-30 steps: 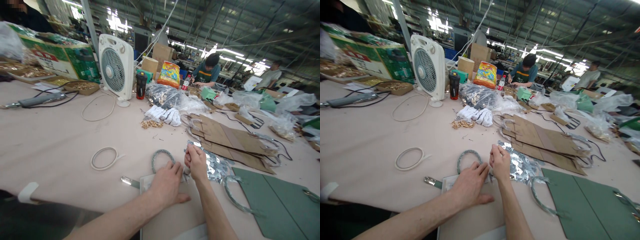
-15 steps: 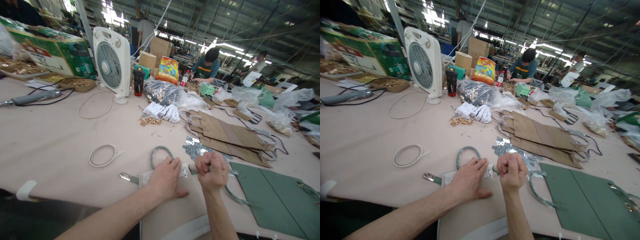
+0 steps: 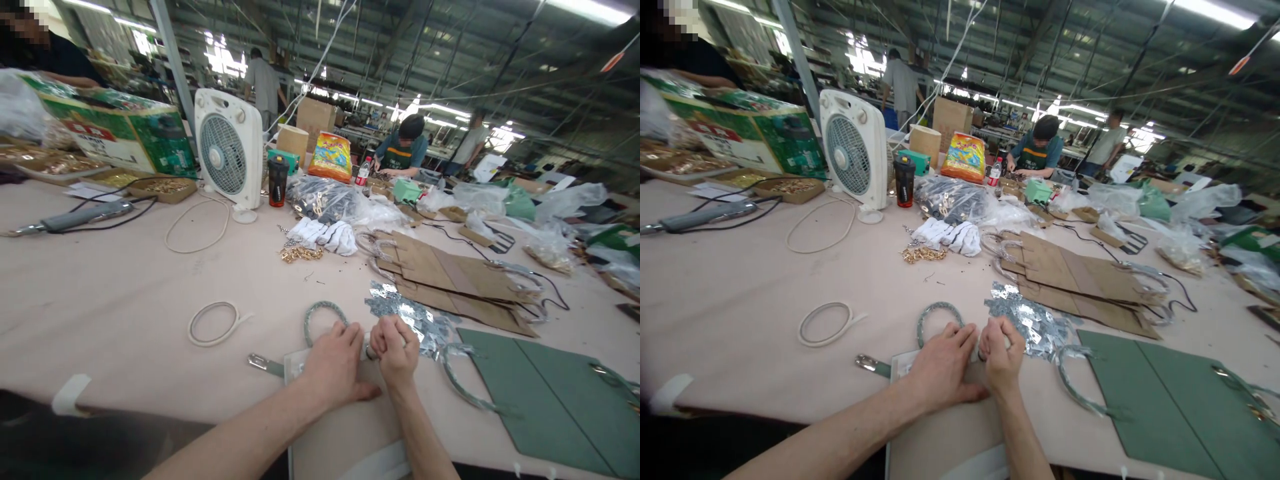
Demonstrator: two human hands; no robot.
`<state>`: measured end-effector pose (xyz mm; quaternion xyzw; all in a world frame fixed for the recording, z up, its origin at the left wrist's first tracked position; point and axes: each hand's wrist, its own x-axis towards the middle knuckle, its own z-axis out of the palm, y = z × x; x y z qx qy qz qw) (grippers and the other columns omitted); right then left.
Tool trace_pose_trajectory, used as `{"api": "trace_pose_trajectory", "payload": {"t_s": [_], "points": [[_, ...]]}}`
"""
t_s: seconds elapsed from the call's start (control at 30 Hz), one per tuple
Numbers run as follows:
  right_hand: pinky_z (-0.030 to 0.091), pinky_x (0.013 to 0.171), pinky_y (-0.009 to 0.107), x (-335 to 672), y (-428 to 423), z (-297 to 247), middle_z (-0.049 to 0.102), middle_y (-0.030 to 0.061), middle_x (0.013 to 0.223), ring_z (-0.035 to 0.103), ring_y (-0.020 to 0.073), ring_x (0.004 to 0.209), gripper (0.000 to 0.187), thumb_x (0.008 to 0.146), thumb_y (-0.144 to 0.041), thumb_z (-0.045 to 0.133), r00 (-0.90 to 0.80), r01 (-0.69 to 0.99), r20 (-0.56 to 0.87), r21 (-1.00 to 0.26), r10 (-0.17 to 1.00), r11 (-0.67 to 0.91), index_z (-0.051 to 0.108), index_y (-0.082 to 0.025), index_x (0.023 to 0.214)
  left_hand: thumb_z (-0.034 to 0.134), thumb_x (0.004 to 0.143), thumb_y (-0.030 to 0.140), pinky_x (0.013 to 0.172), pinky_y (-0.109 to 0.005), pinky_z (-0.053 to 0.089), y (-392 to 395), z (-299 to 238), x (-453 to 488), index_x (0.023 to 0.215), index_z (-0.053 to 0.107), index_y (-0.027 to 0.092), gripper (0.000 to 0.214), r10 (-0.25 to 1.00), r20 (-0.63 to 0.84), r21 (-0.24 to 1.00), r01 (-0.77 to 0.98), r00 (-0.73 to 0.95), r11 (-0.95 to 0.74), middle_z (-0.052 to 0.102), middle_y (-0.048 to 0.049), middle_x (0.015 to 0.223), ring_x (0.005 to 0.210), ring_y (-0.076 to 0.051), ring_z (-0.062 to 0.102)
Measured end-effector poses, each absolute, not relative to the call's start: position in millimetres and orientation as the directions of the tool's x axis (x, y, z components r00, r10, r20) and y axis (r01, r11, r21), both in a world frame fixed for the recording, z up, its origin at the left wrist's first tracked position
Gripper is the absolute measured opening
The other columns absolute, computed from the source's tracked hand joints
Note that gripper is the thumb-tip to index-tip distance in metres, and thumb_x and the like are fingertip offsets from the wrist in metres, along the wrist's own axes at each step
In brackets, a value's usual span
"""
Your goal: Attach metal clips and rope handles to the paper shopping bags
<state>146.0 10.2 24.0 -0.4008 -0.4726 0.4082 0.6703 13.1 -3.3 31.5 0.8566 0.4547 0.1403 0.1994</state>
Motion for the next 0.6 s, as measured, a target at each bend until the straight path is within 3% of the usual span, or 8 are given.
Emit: {"api": "trace_pose_trajectory", "payload": {"t_s": [0.1,0.2,0.27,0.37,0.6], "points": [[0.025,0.037,0.019,159.1,6.7,37.5,0.037,-0.0091,0.05,0.033,0.0059,0.039,0.038,0.093,-0.033,0.066,0.364,-0.278,0.301,-0.868,0.881,0.412,0.047,-0.02,0.063,0.079,0.071,0.07,0.113,-0.06,0.045,1.1,32.6,1.0,0.153,0.044,0.015,0.105,0.813,0.014,0.537,0.682,0.582,-0.497,0.045,-0.0168,0.161,0.138,-0.044,0.046],[0.026,0.037,0.019,188.6,-6.4,66.5,0.036,-0.0093,0.048,0.029,0.0055,0.037,0.03,0.087,-0.027,0.063,0.518,-0.341,0.311,-0.779,0.797,0.526,0.048,-0.02,0.062,0.083,0.074,0.055,0.125,-0.055,0.033,5.7,38.9,-29.2,0.16,0.034,0.016,0.107,0.736,0.001,0.643,0.563,0.677,-0.519,0.031,-0.0165,0.169,0.152,-0.038,0.034],[0.026,0.036,0.02,207.0,-18.2,82.8,0.035,-0.0095,0.046,0.025,0.0059,0.035,0.026,0.085,-0.027,0.06,0.56,-0.338,0.325,-0.751,0.763,0.568,0.049,-0.02,0.062,0.079,0.081,0.039,0.127,-0.05,0.03,7.3,45.4,-52.0,0.156,0.042,0.02,0.085,0.711,0.052,0.69,0.489,0.702,-0.534,0.034,-0.0145,0.168,0.154,-0.032,0.033],[0.026,0.035,0.021,209.1,-33.8,93.9,0.034,-0.0095,0.045,0.025,0.0065,0.035,0.024,0.083,-0.027,0.06,0.571,-0.336,0.338,-0.735,0.748,0.589,0.049,-0.02,0.062,0.07,0.087,0.024,0.124,-0.047,0.037,5.6,49.0,-74.8,0.142,0.06,0.024,0.056,0.718,0.125,0.727,0.43,0.685,-0.536,0.049,-0.0123,0.159,0.147,-0.028,0.046],[0.027,0.04,0.019,128.8,-40.1,60.7,0.034,-0.0095,0.05,0.029,0.0053,0.038,0.037,0.096,-0.035,0.059,0.39,-0.432,0.302,-0.774,0.87,0.462,0.047,-0.02,0.065,0.07,0.093,0.033,0.114,-0.038,0.048,-7.7,27.2,-69.7,0.124,0.074,0.03,0.032,0.699,0.224,0.616,0.456,0.679,-0.642,0.061,-0.0046,0.149,0.134,-0.026,0.06]]}}
